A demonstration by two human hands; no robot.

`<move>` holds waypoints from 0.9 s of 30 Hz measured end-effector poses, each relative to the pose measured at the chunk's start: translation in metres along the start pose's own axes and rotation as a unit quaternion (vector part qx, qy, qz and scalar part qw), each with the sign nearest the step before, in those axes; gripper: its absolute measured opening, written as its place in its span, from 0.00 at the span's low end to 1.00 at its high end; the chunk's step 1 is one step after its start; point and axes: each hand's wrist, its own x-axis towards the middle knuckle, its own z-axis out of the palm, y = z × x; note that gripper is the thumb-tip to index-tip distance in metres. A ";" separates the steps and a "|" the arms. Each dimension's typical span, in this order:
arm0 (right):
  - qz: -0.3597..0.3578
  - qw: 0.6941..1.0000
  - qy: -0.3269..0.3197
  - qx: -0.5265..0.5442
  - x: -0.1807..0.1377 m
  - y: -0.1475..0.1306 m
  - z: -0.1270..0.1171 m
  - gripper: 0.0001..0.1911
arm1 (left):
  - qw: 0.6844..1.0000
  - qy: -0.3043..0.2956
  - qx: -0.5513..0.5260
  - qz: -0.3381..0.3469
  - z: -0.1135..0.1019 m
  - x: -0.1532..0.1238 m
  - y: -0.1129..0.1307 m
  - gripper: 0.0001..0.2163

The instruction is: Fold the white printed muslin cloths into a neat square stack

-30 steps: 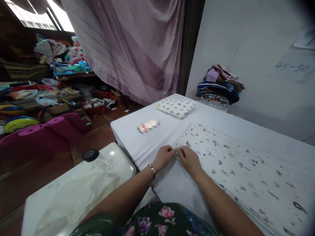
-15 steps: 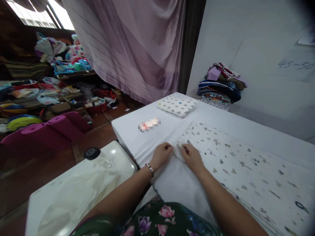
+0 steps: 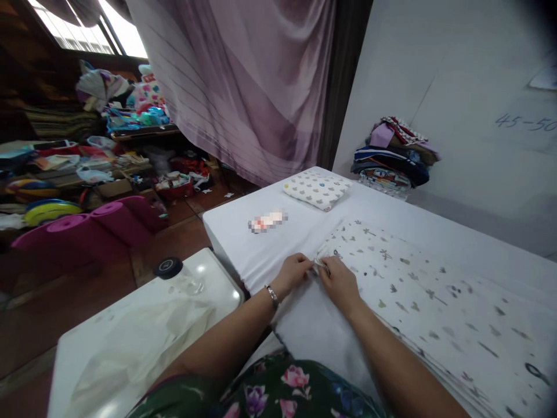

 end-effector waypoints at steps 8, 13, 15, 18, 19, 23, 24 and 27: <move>-0.009 1.000 -0.012 0.024 -0.001 0.001 0.002 0.09 | 0.991 -0.030 -0.128 -0.023 0.005 -0.009 0.006 0.09; 0.007 0.995 -0.026 0.091 0.001 0.001 -0.003 0.09 | 0.989 -0.023 -0.144 -0.029 0.004 -0.013 0.008 0.11; 0.022 0.990 -0.032 0.136 0.002 0.004 -0.003 0.10 | 0.989 -0.018 -0.146 -0.027 0.005 -0.012 0.007 0.09; 0.048 0.980 -0.026 0.190 0.004 0.009 0.001 0.11 | 0.991 -0.015 -0.135 -0.022 0.006 -0.011 0.006 0.07; 0.055 0.979 -0.024 0.197 0.005 0.011 0.002 0.11 | 0.992 -0.015 -0.125 -0.019 0.006 -0.010 0.006 0.07; 0.064 0.978 -0.004 0.198 0.006 0.013 0.002 0.11 | 0.996 -0.011 -0.090 -0.015 0.005 -0.009 0.007 0.06; 0.061 0.980 0.005 0.191 0.006 0.012 0.001 0.11 | 0.996 -0.007 -0.083 -0.019 0.005 -0.009 0.008 0.06; 0.032 0.990 0.017 0.133 0.005 0.008 -0.003 0.11 | 0.997 0.005 -0.068 -0.024 0.004 -0.009 0.009 0.06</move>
